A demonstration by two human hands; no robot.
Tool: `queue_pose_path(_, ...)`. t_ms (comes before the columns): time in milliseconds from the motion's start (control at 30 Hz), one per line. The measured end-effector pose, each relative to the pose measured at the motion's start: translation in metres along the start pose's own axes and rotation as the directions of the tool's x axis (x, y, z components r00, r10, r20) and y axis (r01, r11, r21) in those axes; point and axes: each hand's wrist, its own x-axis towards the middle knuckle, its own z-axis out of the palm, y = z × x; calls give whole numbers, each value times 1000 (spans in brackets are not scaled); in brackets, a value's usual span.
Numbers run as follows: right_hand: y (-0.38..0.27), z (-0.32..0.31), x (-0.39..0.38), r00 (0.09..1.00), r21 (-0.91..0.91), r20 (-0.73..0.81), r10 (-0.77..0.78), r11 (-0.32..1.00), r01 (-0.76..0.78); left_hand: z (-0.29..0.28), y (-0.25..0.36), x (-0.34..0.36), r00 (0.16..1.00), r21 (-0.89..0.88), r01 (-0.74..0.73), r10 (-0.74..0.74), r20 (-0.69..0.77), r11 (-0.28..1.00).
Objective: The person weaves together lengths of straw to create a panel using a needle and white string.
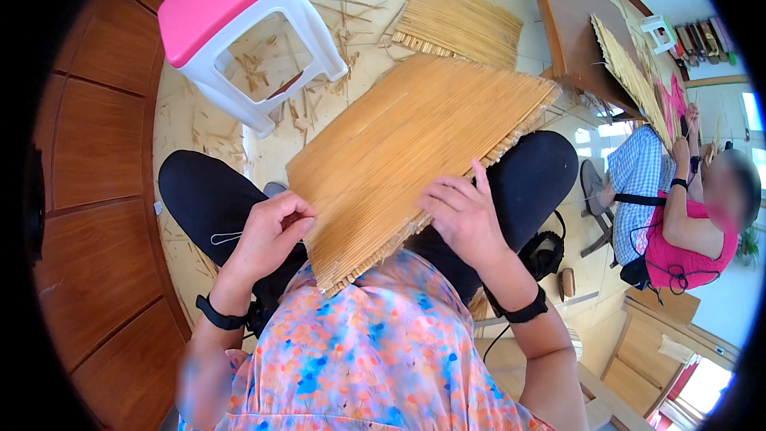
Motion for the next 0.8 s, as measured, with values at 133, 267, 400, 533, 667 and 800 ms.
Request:
queue_pose_path(133,17,-13,31,992,3,-106,-63,998,63,-24,-3,-12,979,-156,53,-82,-187,986)
queue_pose_path(267,22,-29,79,969,-31,-144,-200,980,198,-60,10,-31,863,-293,-36,-118,-491,956)
queue_pose_path(400,27,-35,134,927,45,-225,-301,947,318,-98,26,-57,666,-208,-206,-19,-746,956)
queue_pose_path(533,27,-43,187,913,80,-193,-360,921,380,-133,25,-104,417,-51,-361,112,-902,931)
queue_pose_path(667,32,-39,222,888,56,-203,-414,900,432,-148,43,-155,154,27,-427,102,-983,904)
queue_pose_path(800,27,-34,245,888,-19,-197,-416,907,420,-154,53,-203,-28,133,-413,133,-991,901)
